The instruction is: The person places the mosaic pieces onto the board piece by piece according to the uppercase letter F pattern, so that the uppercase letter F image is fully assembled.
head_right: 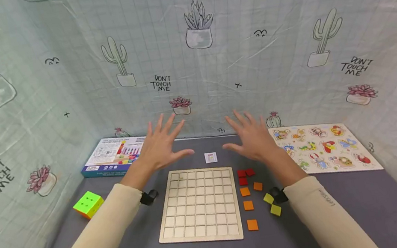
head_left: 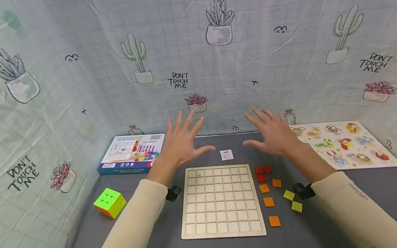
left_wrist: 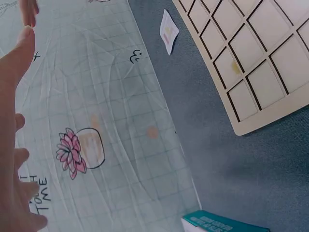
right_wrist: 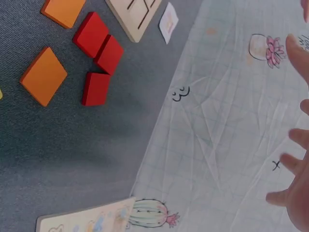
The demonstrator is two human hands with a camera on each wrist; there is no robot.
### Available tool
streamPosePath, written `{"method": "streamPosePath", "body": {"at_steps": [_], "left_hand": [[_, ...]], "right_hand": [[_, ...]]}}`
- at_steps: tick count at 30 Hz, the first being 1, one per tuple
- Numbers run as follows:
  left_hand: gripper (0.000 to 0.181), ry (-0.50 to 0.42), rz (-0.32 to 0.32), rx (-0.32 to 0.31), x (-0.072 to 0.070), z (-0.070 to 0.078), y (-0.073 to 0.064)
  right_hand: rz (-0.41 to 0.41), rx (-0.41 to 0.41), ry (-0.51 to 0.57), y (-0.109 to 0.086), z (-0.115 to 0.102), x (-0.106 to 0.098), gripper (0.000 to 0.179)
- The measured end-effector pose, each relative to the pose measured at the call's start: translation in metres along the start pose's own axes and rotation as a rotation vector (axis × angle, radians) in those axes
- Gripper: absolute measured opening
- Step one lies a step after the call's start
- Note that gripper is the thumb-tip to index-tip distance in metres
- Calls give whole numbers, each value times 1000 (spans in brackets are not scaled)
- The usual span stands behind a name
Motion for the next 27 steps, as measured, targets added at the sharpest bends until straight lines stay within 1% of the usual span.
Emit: {"method": "streamPosePath", "body": {"at_steps": [3,5,9,13,16,19,23,27], "left_hand": [[98,-25,6,-15,-1,-3,-4],[98,-56,18,-12,-2,-4,-8],[97,-117,59,30,-2,-5,-17],[95,-169,102,68,0,-5,-31],[94,-219,124,70,3,-5,-42],[94,-262,129,61,7,-5,-50],[93,-289,118,54,13,-5,-60],[93,-346,83,59,25,-4,-70]], "right_hand": [[22,-31,37,-6,2,-2,91],[33,-46,72,-12,3,-3,88],[47,-68,151,-26,8,-3,80],[56,-76,216,-39,12,0,70],[60,-79,245,-46,15,6,65],[68,-91,260,-51,17,14,59],[87,-131,290,-56,18,27,49],[69,-151,326,-58,19,45,43]]}}
Point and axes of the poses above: each hand's wrist, its own y-axis towards the middle knuckle, its own x-axis out of the palm, z = x × y, the point moved 1 cm from there along y, towards the middle knuckle, and after that the axes turned 14 degrees about -z, right-handed, at the moved point
